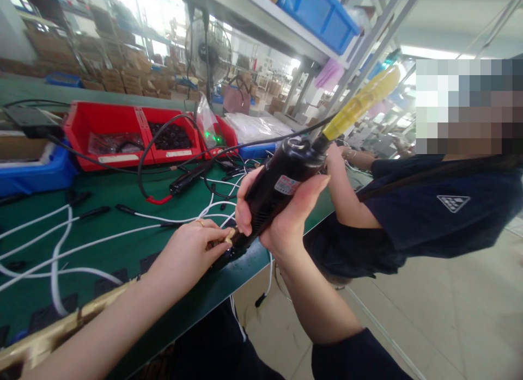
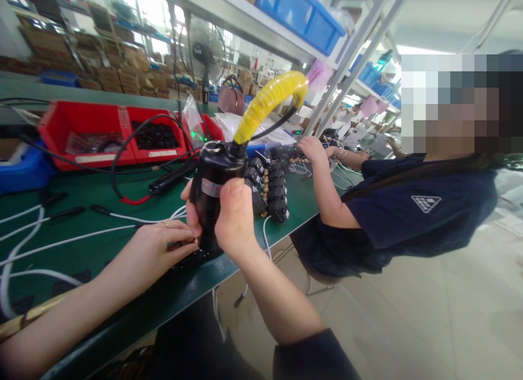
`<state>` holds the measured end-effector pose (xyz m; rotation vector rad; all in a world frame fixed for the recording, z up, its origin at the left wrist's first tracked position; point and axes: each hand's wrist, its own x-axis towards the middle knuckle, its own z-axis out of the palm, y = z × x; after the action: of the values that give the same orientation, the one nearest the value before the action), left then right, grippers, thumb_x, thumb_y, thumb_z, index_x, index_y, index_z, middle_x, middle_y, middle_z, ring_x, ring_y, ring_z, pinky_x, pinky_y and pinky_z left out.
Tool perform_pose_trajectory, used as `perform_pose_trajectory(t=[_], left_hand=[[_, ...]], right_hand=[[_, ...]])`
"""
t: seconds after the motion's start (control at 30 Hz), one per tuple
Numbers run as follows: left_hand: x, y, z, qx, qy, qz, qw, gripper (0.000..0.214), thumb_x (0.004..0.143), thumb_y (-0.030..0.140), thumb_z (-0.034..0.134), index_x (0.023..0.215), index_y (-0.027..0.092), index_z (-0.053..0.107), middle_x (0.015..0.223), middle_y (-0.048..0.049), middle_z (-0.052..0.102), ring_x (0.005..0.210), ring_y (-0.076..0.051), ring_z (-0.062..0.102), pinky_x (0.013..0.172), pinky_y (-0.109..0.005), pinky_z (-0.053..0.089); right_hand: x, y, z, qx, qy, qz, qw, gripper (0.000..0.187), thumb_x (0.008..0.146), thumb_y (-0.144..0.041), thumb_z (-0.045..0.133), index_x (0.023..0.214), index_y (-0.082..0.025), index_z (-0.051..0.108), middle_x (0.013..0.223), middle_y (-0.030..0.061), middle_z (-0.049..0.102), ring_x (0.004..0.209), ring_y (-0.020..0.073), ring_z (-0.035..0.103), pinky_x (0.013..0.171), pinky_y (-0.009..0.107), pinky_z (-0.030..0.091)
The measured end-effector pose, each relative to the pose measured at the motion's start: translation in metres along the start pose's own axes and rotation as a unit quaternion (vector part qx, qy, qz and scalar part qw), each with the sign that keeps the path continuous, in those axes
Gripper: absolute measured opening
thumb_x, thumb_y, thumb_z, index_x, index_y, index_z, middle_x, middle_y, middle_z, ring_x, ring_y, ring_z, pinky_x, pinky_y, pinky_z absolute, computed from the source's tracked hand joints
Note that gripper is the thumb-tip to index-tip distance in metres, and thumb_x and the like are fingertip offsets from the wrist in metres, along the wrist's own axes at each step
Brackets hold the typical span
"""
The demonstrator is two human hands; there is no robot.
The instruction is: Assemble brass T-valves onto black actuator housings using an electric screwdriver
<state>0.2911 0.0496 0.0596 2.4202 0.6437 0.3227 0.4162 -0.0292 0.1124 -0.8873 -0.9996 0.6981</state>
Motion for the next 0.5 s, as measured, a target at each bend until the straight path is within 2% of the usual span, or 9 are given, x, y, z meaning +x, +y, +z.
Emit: perform_pose_trajectory(t=[0.13, 0.3, 0.5], left_hand=[[-0.001, -0.001, 0.000, -0.013, 0.006, 0.005, 1.000, 0.015, 0.086, 0.016, 0.072, 0.091, 0.026, 0.083, 0.095, -0.0006, 0.080, 0.091, -0.019, 0.072, 0.084, -0.030, 0.050], [0.000, -0.003, 0.001, -0.009, 0.005, 0.012, 1.000, 0.018, 0.087, 0.017, 0.069, 0.092, 0.025, 0.083, 0.096, -0.0014, 0.080, 0.092, -0.020, 0.072, 0.085, -0.031, 0.051], [0.000, -0.003, 0.002, -0.003, 0.003, 0.020, 1.000, 0.018, 0.089, 0.020, 0.065, 0.086, 0.025, 0.082, 0.094, -0.0019, 0.079, 0.091, -0.020, 0.071, 0.083, -0.031, 0.050]], right_hand=[[0.001, 0.001, -0.001, 0.017, -0.011, -0.005, 1.000, 0.086, 0.074, -0.102, 0.032, 0.078, -0.020, 0.059, 0.047, -0.0022, 0.048, 0.033, 0.0116, 0.040, 0.034, 0.024, 0.028], [0.001, 0.003, 0.001, 0.009, 0.008, 0.010, 1.000, 0.082, 0.073, -0.102, 0.034, 0.076, -0.023, 0.052, 0.047, -0.0034, 0.044, 0.034, 0.0116, 0.037, 0.033, 0.025, 0.028], [0.001, 0.012, 0.001, 0.008, -0.007, 0.008, 1.000, 0.081, 0.075, -0.101, 0.032, 0.073, -0.022, 0.052, 0.048, -0.0019, 0.046, 0.037, 0.0130, 0.041, 0.036, 0.025, 0.032]])
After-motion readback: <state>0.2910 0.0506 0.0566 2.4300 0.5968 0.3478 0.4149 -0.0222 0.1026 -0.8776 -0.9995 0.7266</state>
